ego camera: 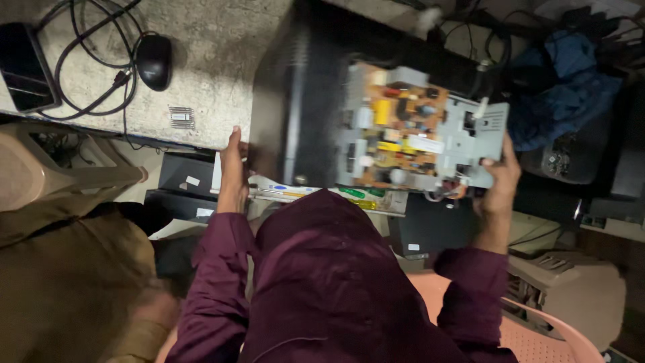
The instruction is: The person works on the internal circuit board of a CRT television, using a screwdriver to loosen screws and remove the board. They then disconnect wires and set the board aside, leaving the chassis empty.
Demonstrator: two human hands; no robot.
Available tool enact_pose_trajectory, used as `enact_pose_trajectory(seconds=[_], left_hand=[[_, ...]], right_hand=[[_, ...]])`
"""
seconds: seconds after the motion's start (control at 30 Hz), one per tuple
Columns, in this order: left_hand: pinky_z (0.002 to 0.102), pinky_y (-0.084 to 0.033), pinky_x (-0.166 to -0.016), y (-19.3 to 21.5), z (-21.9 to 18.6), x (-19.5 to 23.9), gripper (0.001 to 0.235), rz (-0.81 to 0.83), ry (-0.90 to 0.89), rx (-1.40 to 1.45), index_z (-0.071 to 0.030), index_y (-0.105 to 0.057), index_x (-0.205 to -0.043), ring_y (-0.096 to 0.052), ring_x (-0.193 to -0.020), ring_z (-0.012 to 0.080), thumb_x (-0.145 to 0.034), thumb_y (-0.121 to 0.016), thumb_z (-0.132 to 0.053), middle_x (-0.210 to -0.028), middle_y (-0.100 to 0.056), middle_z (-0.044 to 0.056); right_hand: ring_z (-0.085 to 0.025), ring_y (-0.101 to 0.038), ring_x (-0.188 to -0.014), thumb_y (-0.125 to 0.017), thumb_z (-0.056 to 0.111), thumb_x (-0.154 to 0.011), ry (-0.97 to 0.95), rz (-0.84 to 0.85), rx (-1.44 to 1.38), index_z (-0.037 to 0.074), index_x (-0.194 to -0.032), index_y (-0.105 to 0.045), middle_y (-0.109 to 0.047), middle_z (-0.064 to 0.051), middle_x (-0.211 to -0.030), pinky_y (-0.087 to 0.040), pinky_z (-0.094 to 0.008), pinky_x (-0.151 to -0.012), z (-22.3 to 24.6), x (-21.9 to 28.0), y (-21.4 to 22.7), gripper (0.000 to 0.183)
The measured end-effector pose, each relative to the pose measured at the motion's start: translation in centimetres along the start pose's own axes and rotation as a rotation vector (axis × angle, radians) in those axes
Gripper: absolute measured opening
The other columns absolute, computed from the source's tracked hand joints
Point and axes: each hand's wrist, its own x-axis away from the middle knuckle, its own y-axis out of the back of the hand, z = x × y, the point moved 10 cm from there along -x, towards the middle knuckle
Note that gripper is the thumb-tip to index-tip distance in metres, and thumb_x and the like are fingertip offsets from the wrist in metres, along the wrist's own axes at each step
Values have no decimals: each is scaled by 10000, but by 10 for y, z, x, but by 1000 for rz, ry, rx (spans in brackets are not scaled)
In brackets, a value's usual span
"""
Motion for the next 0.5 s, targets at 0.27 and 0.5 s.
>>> enact_pose_trajectory(seconds=[0.27, 0.5], left_hand=[[267, -262, -476, -63, -56, 38, 436, 292, -185, -80, -131, -575, -703, -366, -531, 53, -999, -639, -444, -637, -465, -81], [242, -352, -567, -99, -75, 73, 459, 463, -350, -65, -60, -634, -728, -455, -638, 25, -1060, -629, -377, -714, -573, -68]], right_hand=[[-268, -663, -1176, -557, 251, -902, -173, -111, -390, -32, -1460, -532, -672, -138, -1288, -523, -370, -1055, -57, 3, 72, 626], [-265, -688, -1138, -576, 178, -919, -179, -321, -487, -19, -1270, -633, -690, -135, -1219, -543, -378, -1063, -107, 8, 137, 406]])
